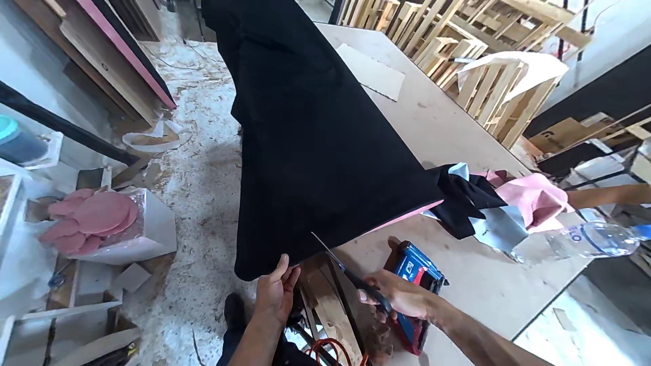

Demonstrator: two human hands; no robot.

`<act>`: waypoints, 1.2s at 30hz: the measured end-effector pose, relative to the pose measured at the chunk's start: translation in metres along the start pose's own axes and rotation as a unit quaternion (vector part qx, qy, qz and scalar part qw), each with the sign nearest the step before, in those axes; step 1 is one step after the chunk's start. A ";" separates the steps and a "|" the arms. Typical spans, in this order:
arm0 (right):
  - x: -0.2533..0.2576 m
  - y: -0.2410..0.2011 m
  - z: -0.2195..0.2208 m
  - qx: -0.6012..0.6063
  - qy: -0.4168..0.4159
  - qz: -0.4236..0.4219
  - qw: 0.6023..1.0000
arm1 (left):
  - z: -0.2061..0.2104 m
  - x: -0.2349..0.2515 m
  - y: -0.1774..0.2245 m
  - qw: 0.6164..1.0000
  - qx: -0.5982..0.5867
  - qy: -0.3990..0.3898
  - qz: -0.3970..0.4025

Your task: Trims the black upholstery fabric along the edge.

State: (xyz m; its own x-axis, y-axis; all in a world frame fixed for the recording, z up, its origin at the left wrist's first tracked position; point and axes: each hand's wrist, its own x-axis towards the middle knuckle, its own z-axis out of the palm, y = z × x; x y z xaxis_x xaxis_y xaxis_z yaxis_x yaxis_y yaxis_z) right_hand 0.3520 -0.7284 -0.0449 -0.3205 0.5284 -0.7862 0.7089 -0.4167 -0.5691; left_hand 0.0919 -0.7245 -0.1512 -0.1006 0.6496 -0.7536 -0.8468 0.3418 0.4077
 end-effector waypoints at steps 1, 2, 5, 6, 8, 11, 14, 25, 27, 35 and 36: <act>0.009 -0.003 -0.004 -0.015 0.003 0.000 1.000 | -0.001 0.003 -0.001 1.000 -0.001 0.003 -0.005; 0.016 -0.006 -0.006 -0.033 0.011 0.004 0.999 | -0.002 0.007 -0.003 1.000 -0.001 0.002 -0.010; 0.027 -0.009 -0.004 -0.055 0.035 0.007 0.998 | -0.007 0.019 -0.008 0.999 -0.011 -0.007 -0.042; 0.026 -0.007 -0.002 -0.054 0.046 0.002 0.997 | -0.008 0.023 -0.011 0.998 -0.019 -0.009 -0.051; 0.021 0.001 0.004 -0.050 0.069 -0.014 0.996 | -0.011 0.030 -0.016 0.997 -0.034 -0.015 -0.064; 0.015 0.011 0.012 -0.070 0.098 -0.041 0.992 | -0.013 0.037 -0.021 0.995 -0.052 -0.021 -0.082; 0.021 0.009 0.015 -0.095 0.122 -0.038 0.987 | -0.012 0.042 -0.024 0.993 -0.060 -0.025 -0.098; 0.032 -0.036 0.040 -0.169 0.221 -0.004 0.961 | -0.016 0.068 -0.036 0.983 -0.055 -0.101 -0.145; 0.031 -0.052 0.046 -0.202 0.228 0.028 0.952 | -0.018 0.062 -0.035 0.980 -0.058 -0.117 -0.152; 0.051 -0.069 0.053 -0.225 0.240 0.115 0.937 | -0.025 0.046 -0.031 0.974 -0.049 -0.089 -0.204; 0.056 -0.073 0.053 -0.217 0.253 0.121 0.935 | -0.022 0.053 -0.032 0.973 -0.045 -0.098 -0.204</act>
State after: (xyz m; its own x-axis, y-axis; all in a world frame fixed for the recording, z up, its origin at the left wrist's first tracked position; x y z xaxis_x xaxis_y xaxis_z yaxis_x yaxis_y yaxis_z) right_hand 0.2496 -0.7078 -0.0600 0.1431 0.7851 -0.6025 0.9458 -0.2879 -0.1504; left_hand 0.1016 -0.7163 -0.2155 0.3475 0.5932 -0.7262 -0.8384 0.5433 0.0426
